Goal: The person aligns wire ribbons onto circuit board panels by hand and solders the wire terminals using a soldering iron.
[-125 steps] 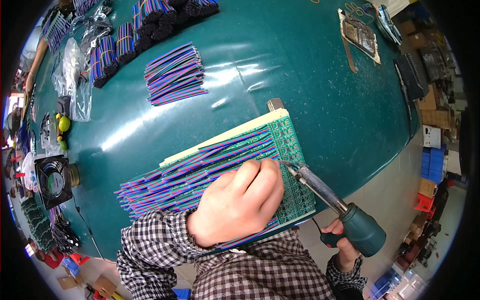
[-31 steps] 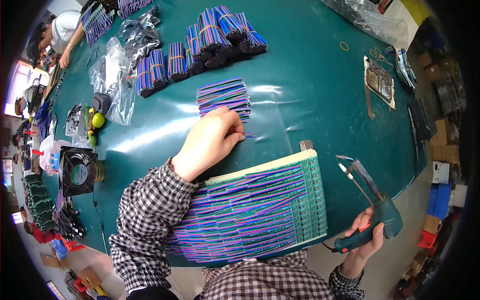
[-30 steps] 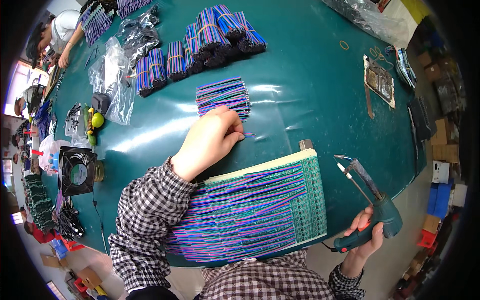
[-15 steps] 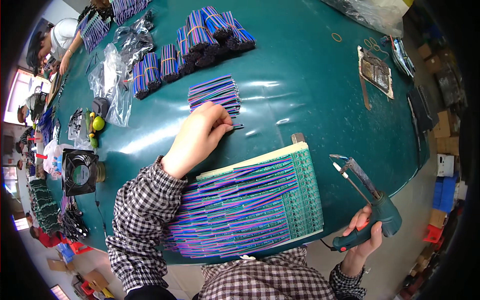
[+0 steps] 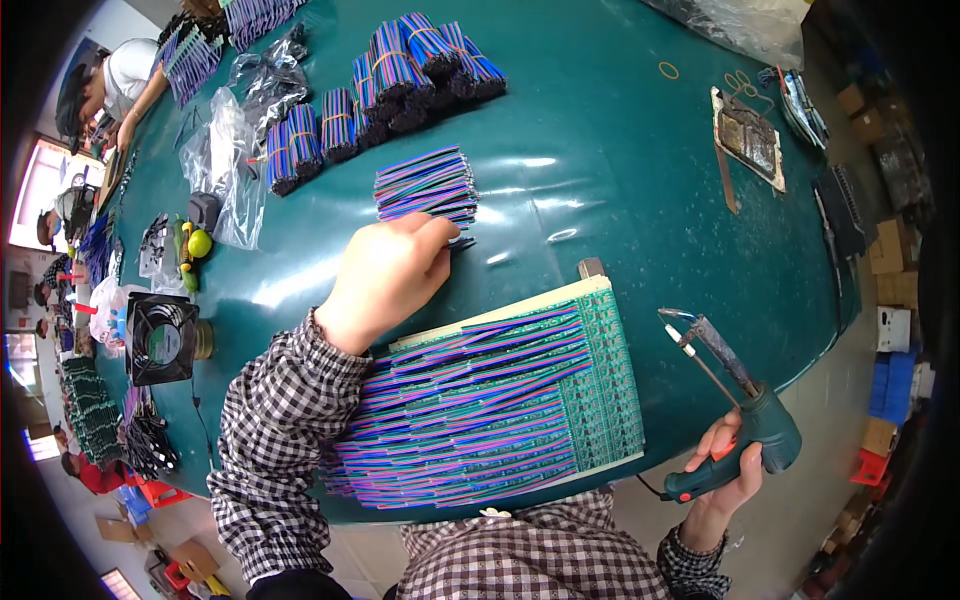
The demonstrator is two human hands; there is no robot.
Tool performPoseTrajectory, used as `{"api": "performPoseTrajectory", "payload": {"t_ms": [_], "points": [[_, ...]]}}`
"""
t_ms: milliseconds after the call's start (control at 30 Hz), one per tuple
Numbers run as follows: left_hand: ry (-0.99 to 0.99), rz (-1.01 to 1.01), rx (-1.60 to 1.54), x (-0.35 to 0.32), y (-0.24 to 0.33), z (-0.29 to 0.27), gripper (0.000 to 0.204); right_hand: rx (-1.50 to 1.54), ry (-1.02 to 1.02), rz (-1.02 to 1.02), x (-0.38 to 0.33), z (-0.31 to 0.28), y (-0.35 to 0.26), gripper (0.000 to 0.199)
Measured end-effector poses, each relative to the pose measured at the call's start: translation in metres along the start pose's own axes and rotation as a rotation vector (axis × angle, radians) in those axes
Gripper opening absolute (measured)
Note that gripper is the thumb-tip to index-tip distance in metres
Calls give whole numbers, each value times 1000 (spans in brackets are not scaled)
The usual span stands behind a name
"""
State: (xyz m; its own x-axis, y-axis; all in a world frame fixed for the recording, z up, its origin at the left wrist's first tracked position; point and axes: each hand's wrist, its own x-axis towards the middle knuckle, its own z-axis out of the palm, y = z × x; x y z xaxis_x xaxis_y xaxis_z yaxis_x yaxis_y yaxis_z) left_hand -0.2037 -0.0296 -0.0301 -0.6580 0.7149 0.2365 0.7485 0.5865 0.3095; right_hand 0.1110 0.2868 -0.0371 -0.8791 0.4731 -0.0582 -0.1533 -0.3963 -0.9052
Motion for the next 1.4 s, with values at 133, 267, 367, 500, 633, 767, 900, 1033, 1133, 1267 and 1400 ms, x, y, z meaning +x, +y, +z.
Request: {"api": "performPoseTrajectory", "payload": {"t_ms": [133, 267, 367, 500, 633, 767, 900, 1033, 1133, 1267, 1400], "points": [[-57, 84, 188, -6, 5, 4, 26, 42, 59, 39, -2, 0, -1, 62], [-112, 68, 208, -5, 11, -1, 25, -13, 5, 1, -2, 0, -2, 57], [-29, 68, 103, -6, 5, -3, 22, -14, 6, 3, -1, 2, -2, 57], [52, -41, -205, -1, 2, -8, 16, 33, 72, 29, -3, -1, 1, 62], [-49, -338, -559, 1, 5, -13, 14, 28, 77, 32, -5, -2, 0, 63], [-55, -449, -669, 0, 7, -14, 17, 21, 83, 39, -6, -1, 1, 63], [43, -367, -579, -7, 22, -30, 19, -25, 34, 4, -7, -3, 1, 60], [73, -60, -402, -17, 95, -65, 24, -82, 118, -14, -18, -5, -7, 64], [102, 61, -402, -32, 140, -51, 35, -26, 88, 20, -11, 0, -10, 67], [84, 229, -156, -36, 148, 0, 39, -37, 83, 46, -22, -6, -11, 68], [129, 251, 11, -39, 154, 15, 37, -72, 152, 57, -34, -4, -16, 68]]}}
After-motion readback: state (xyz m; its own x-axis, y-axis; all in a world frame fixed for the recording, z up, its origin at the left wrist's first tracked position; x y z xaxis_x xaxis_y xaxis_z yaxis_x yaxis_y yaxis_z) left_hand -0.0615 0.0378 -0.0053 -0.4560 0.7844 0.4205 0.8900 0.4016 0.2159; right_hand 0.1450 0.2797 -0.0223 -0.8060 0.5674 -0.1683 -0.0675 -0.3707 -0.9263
